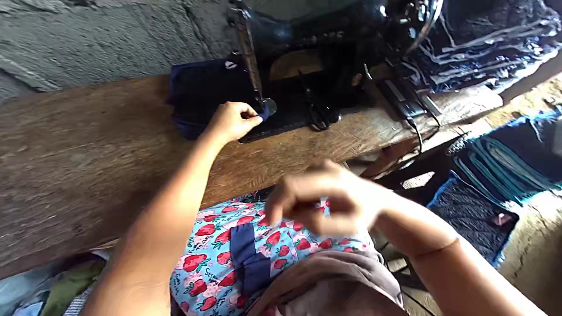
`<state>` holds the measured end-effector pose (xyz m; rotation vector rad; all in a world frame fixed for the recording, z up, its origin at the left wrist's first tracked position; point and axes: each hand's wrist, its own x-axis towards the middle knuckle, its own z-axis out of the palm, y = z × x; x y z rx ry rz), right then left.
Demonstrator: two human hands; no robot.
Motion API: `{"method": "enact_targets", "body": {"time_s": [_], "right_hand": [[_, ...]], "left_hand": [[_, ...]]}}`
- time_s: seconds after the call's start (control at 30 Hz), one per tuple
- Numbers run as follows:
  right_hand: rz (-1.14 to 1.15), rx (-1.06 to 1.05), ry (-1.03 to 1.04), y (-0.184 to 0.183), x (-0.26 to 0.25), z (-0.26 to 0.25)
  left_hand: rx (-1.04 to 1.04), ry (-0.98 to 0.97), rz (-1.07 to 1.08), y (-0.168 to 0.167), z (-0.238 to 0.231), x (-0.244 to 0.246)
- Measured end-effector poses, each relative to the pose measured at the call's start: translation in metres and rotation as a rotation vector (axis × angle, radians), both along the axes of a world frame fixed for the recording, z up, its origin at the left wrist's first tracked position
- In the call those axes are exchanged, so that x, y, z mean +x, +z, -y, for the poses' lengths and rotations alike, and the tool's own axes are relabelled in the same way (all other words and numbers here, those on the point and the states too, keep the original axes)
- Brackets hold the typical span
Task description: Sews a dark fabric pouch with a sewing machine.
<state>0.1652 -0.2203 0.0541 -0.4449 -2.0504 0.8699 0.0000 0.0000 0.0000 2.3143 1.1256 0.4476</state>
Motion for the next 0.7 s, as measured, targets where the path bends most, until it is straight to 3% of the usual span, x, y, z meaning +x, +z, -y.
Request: {"method": "enact_targets", "body": {"time_s": [0.13, 0.2, 0.3, 0.43, 0.7], "right_hand": [[0.401, -0.007, -0.471, -0.039, 0.044, -0.107], [0.554, -0.105, -0.54, -0.043, 0.054, -0.149], [0.673, -0.219, -0.395, -0.042, 0.056, -0.191], [0.696, -0.311, -0.221, -0.046, 0.053, -0.22], [0.599, -0.171, -0.134, -0.058, 0.071, -0.227]], "left_hand": [[0.058, -0.06, 0.148, -0.01, -0.01, -0.005], [0.14, -0.094, 0.206, -0.016, -0.014, -0.007], [0.236, -0.122, 0.282, -0.027, -0.013, -0.009], [0.143, -0.093, 0.264, -0.027, -0.009, -0.006], [0.056, -0.099, 0.187, -0.028, -0.009, -0.003]]}}
